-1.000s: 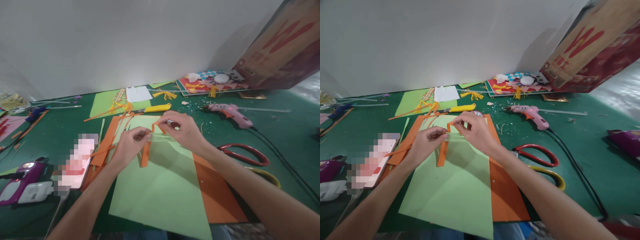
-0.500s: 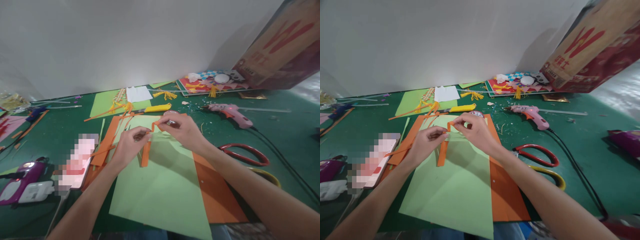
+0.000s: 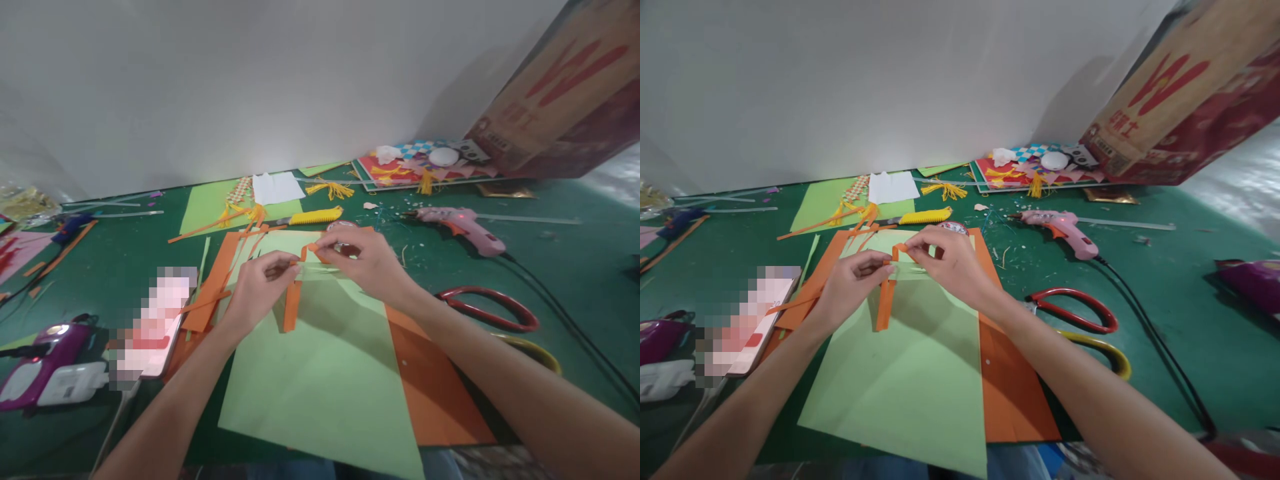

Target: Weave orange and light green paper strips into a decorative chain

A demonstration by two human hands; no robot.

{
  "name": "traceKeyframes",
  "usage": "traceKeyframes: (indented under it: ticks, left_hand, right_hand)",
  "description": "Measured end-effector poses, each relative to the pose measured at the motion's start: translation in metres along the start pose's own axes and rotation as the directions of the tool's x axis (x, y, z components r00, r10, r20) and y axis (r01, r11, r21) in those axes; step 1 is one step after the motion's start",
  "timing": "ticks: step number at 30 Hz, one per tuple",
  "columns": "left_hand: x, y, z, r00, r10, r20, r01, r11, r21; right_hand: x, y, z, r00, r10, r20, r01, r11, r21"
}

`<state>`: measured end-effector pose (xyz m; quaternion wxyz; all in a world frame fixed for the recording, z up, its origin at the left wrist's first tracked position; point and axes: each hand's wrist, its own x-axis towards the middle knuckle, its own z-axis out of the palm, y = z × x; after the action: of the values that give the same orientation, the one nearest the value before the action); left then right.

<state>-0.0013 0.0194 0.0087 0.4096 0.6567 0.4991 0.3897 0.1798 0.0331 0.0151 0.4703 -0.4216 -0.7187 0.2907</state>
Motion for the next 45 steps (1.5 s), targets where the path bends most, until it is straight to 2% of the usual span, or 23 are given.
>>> traceKeyframes:
  ticks: [5, 8, 22, 30, 35, 38, 41, 45]
  left_hand:
    - [0.0003, -0.0009, 0.0004, 1.0, 0.003, 0.004, -0.003, 1.0, 0.018]
    - [0.0005, -0.002, 0.0003, 1.0, 0.006, 0.002, -0.006, 1.0, 0.029]
    - [0.002, -0.0016, -0.0005, 0.999, -0.029, -0.027, 0.029, 0.999, -0.023]
    - [0.0027, 0.002, -0.0022, 0.997, -0.055, -0.052, 0.052, 0.997, -0.059]
    - [0.0024, 0.0053, -0.0044, 1.0, -0.019, 0.004, 0.019, 0.998, -0.055]
    - [0.0024, 0.0039, -0.0042, 1.0, -0.025, -0.019, 0.023, 0.996, -0.083]
    - [0.0033, 0.0025, -0.0035, 0.995, -0.077, -0.058, 0.066, 0.983, -0.171]
    - [0.006, 0.0025, -0.0038, 0.98, -0.15, -0.13, 0.101, 0.94, -0.326]
  right_hand:
    - [0.0007, -0.0059, -0.0039, 0.989, 0.15, 0.013, -0.151, 0.984, 0.092]
    - [0.0015, -0.0069, -0.0048, 0.981, 0.188, 0.037, -0.191, 0.977, 0.098]
    - [0.0006, -0.0017, -0.0026, 0.989, 0.116, 0.097, -0.112, 0.993, -0.044]
    - [-0.0002, 0.0005, -0.0014, 0.991, 0.072, 0.11, -0.075, 0.997, 0.02]
    - [-0.0011, -0.0002, -0.0008, 0.987, 0.073, 0.144, -0.083, 0.994, 0.066]
    - [-0.0002, -0.0032, -0.0032, 0.977, 0.121, 0.176, -0.14, 0.985, 0.097]
    - [0.0019, -0.0077, -0.0063, 0.956, 0.226, 0.187, -0.25, 0.962, 0.113]
    - [0.005, -0.0079, -0.0076, 0.908, 0.414, 0.064, -0.418, 0.889, 0.188]
